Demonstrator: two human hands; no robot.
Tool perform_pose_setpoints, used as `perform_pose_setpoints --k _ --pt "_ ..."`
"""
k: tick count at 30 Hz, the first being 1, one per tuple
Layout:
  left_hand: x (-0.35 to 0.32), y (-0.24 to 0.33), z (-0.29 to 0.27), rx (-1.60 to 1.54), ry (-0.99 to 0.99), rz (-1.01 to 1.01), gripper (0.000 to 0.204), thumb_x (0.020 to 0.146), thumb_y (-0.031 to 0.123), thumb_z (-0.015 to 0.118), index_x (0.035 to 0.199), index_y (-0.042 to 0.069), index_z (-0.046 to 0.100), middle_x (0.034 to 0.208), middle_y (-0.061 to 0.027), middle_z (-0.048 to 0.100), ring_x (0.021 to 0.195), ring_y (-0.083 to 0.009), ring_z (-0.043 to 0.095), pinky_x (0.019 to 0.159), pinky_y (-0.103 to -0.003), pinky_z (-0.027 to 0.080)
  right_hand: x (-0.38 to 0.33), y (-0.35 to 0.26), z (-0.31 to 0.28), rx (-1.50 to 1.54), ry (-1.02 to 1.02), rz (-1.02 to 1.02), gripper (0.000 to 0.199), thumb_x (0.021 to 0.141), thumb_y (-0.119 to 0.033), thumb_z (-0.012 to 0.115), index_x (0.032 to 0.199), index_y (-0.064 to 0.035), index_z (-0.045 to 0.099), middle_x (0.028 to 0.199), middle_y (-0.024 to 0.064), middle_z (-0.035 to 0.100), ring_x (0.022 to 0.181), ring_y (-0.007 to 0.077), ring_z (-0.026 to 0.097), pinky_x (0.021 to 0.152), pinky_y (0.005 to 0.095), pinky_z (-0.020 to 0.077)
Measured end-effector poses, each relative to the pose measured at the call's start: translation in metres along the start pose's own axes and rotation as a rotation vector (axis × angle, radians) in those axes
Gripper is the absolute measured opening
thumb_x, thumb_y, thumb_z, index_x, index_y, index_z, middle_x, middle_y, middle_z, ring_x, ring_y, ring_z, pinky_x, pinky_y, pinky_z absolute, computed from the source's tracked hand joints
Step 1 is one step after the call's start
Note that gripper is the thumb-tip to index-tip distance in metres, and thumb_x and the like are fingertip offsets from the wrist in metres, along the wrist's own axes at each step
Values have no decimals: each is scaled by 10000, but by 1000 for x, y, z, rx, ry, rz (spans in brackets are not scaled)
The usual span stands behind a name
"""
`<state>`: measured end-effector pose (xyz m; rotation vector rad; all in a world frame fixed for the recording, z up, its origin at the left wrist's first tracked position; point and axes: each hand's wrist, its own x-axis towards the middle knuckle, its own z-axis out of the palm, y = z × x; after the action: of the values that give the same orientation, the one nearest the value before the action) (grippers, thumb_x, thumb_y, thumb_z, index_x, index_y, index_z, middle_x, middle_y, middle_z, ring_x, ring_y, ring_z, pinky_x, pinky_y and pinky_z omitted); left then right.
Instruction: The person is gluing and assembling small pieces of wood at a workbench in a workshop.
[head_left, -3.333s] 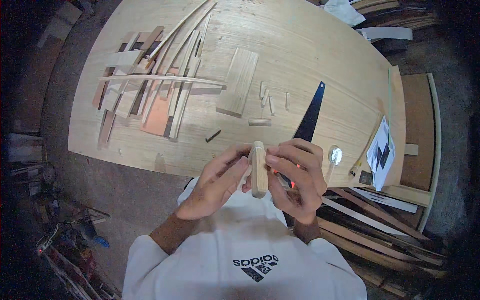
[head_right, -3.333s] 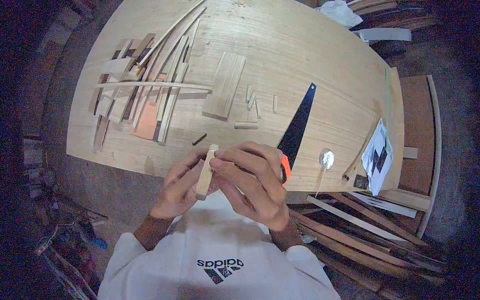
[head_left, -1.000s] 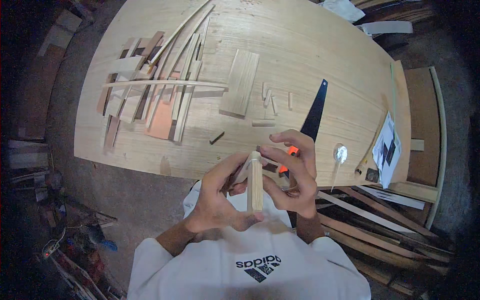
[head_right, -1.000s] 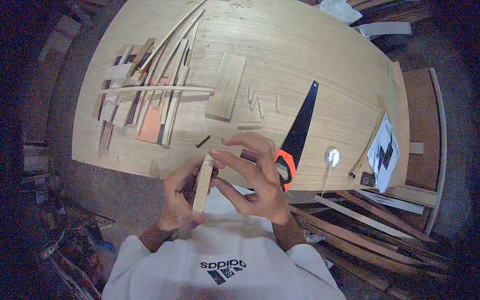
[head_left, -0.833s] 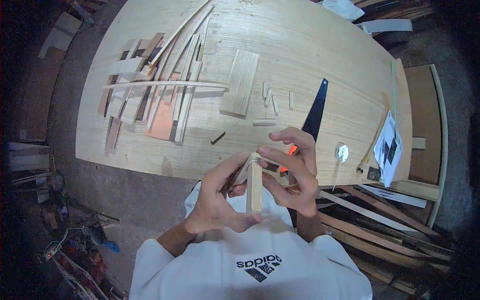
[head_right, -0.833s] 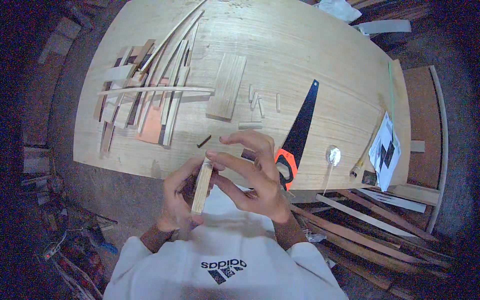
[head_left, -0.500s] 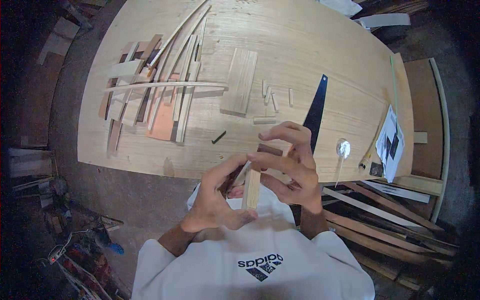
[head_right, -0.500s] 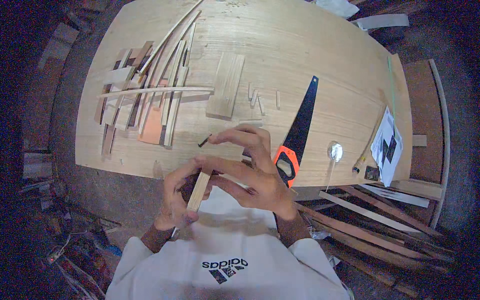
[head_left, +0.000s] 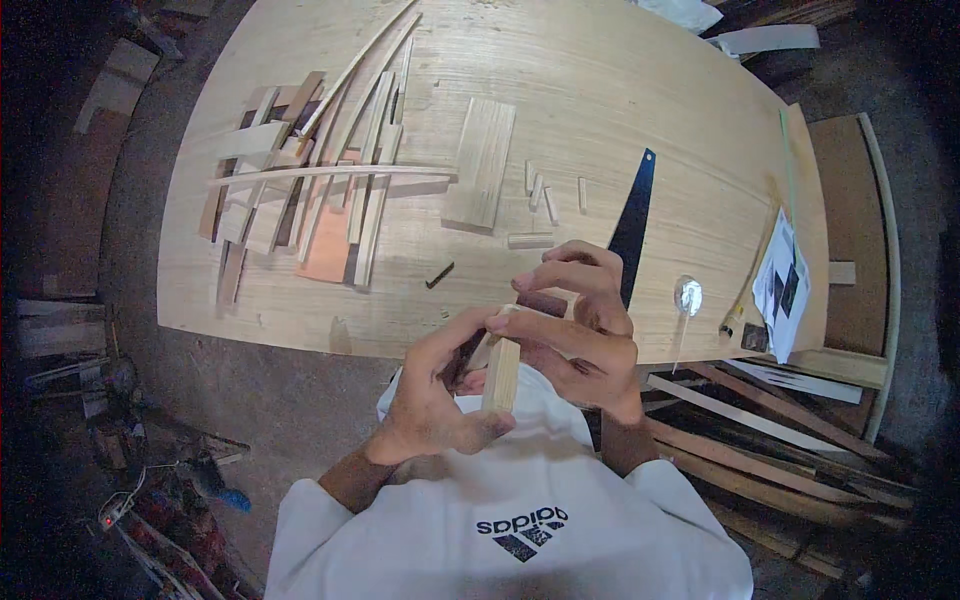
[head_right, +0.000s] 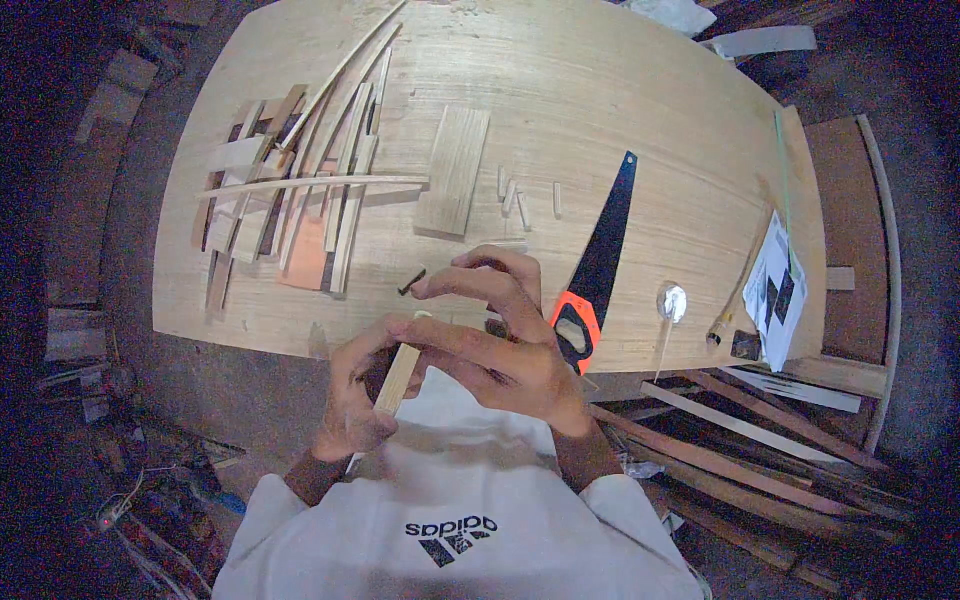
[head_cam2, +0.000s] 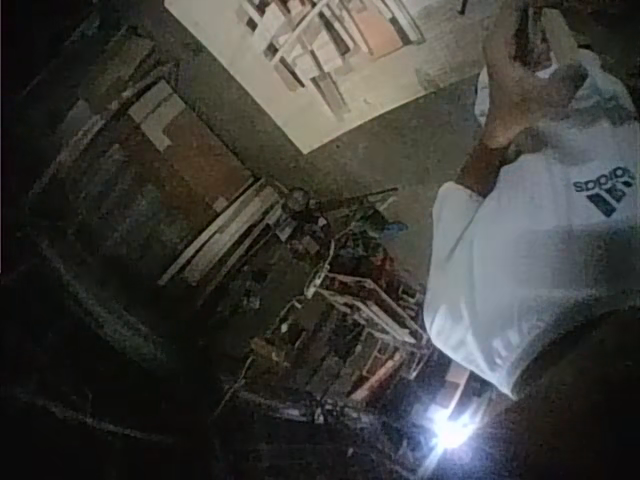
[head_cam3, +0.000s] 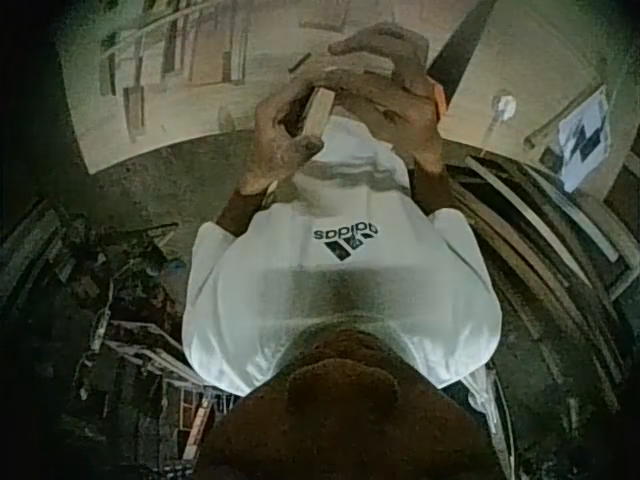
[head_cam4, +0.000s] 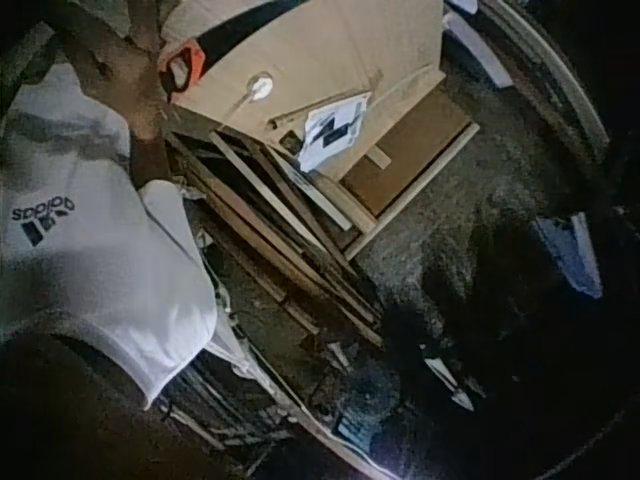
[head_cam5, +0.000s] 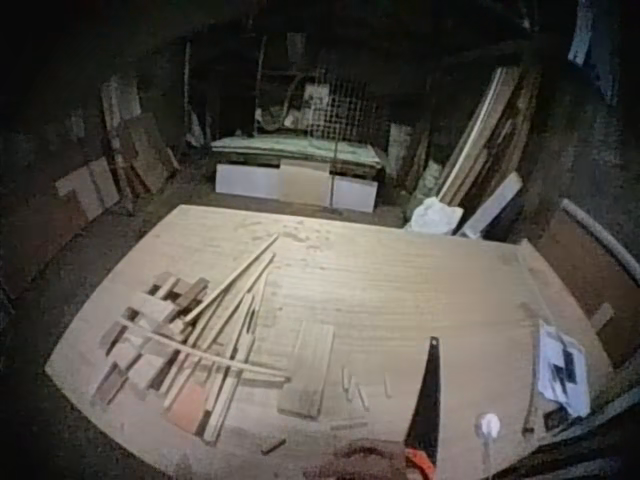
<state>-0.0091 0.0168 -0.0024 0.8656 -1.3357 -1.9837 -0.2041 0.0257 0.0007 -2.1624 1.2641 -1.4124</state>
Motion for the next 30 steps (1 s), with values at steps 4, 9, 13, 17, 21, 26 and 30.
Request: perform_pose_setpoints --k 4,9,13,17,21,26,30 --pt "1 0 1 -73 13 -9 796 645 318 823 1260 -52 479 1082 -84 562 1016 -144 530 912 -260 408 2 -1 -1 -23 -6 -15 364 617 -126 792 981 -128 771 1088 84 621 1053 291 491 905 452 446" --pt "2 -1 -1 -48 3 0 794 635 264 819 1277 -50 476 1106 -90 565 1041 -146 535 934 -265 406 2 -1 -1 -26 -13 6 353 634 -122 797 986 -130 771 1086 80 619 1060 294 486 909 441 446" --pt "1 -4 -3 13 2 -11 793 597 167 791 1292 -46 474 1120 -98 572 1056 -154 546 958 -270 404 1 -1 -1 -11 -29 6 371 634 -120 801 1003 -127 769 1109 98 609 1063 297 484 913 429 444" --pt "4 4 -3 4 -15 17 783 601 181 797 1284 -47 490 1125 -100 585 1051 -156 559 947 -268 417 1 -3 -5 54 -50 121 437 611 -186 839 1030 -91 759 1162 129 582 1088 289 481 910 412 432" --pt "5 4 -5 45 -54 77 769 613 219 811 1263 -51 503 1124 -96 593 1045 -153 567 930 -268 430 -1 1 -10 64 -69 154 527 579 -281 870 1044 -63 752 1195 139 557 1119 285 471 907 409 408" --pt "4 3 -5 62 -51 77 800 627 286 830 1270 -56 499 1111 -92 602 1034 -151 576 916 -274 440 -2 2 -11 115 -116 145 558 579 -336 867 1058 -75 752 1218 142 538 1119 294 464 915 416 390" --pt "-1 10 -4 86 -12 4 840 614 331 843 1273 -58 498 1112 -84 601 1035 -150 573 914 -270 436 -5 2 -10 106 -125 104 559 581 -368 861 1055 -90 758 1222 155 527 1108 301 465 912 419 384"
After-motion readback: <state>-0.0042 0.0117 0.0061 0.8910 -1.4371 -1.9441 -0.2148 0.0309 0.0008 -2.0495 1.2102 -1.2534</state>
